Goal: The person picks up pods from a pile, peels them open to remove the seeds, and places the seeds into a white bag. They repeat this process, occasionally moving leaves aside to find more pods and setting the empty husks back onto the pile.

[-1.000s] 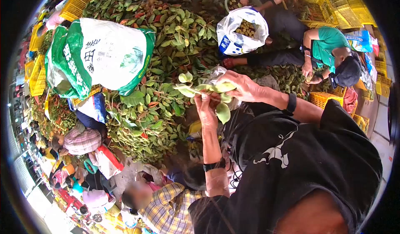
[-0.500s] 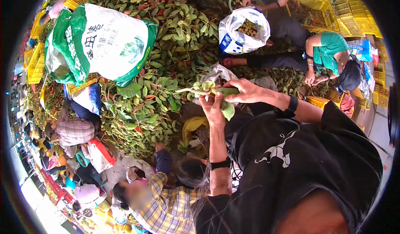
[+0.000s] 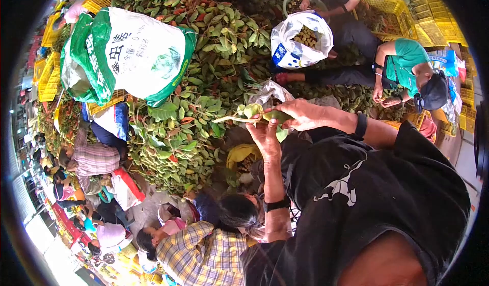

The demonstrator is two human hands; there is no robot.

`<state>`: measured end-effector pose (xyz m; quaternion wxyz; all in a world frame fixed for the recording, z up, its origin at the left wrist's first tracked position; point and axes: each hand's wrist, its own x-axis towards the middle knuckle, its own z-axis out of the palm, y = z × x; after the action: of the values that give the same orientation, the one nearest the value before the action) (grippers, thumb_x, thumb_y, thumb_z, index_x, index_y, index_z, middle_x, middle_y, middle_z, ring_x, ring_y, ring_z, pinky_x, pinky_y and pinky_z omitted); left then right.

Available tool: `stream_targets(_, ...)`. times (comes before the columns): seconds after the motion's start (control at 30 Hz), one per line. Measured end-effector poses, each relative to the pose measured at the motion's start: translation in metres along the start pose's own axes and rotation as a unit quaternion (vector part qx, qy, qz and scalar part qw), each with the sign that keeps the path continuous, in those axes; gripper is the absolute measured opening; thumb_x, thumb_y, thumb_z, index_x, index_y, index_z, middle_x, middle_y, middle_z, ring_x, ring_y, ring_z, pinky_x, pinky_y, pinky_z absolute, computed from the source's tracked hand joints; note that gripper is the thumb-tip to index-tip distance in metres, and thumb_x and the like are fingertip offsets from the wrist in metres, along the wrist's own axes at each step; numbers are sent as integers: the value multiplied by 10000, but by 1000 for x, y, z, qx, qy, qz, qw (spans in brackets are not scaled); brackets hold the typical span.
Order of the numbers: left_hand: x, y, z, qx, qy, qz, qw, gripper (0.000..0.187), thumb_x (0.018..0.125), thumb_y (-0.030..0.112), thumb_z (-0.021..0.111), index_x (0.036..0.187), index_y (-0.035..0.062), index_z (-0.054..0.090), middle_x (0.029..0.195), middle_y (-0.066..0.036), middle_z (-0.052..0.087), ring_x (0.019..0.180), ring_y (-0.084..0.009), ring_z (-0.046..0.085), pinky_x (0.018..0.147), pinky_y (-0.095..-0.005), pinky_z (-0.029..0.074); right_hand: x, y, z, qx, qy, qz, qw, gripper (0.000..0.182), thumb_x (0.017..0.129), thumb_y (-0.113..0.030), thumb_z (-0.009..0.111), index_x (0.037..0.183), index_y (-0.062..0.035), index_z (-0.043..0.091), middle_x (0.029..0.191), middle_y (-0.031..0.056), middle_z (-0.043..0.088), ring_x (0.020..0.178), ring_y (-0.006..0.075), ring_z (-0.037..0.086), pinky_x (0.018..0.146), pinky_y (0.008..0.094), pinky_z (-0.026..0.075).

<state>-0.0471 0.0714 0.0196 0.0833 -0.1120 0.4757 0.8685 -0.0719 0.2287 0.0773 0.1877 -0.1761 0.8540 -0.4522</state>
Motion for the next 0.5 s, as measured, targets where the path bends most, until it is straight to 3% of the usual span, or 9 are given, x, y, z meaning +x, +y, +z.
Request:
stream_targets(0.17, 1, -7, -3, 11, -8, 19, 1000, 431, 830, -17, 645, 1159, 104, 395, 1126, -140, 573, 1027, -204, 542, 925, -360, 440, -8, 4, 12, -58, 51, 0, 997, 458, 770, -163, 711, 1152, 8, 525, 916, 183, 632, 881, 377, 612, 747, 447, 479)
stream_targets(0.33, 3, -11, -2, -47, 36, -18, 998, 440, 831, -12, 644, 1180, 106, 402, 1150, -151, 572, 1033, -216, 546, 913, -356, 452, -2, 24, 9, -2, -2, 27, 1000, 503, 763, -193, 733, 1170, 9, 519, 926, 193, 618, 890, 368, 613, 761, 430, 482)
stream_targets(0.4, 0, -12, -1, -72, 70, -52, 994, 402, 832, -43, 629, 1142, 97, 414, 1169, -153, 568, 1061, -232, 546, 936, -365, 446, 1, 22, 4, 4, -4, -31, 1000, 510, 774, -179, 722, 1191, 15, 503, 988, 203, 593, 937, 369, 596, 776, 430, 484)
stream_targets(0.5, 2, -8, 3, -24, 32, -18, 999, 495, 808, -11, 678, 1195, 108, 394, 1191, -144, 547, 1080, -210, 525, 938, -353, 436, -3, 10, -1, 8, -21, 10, 1000, 502, 791, -162, 706, 1208, 14, 488, 1045, 210, 568, 972, 376, 577, 798, 439, 479)
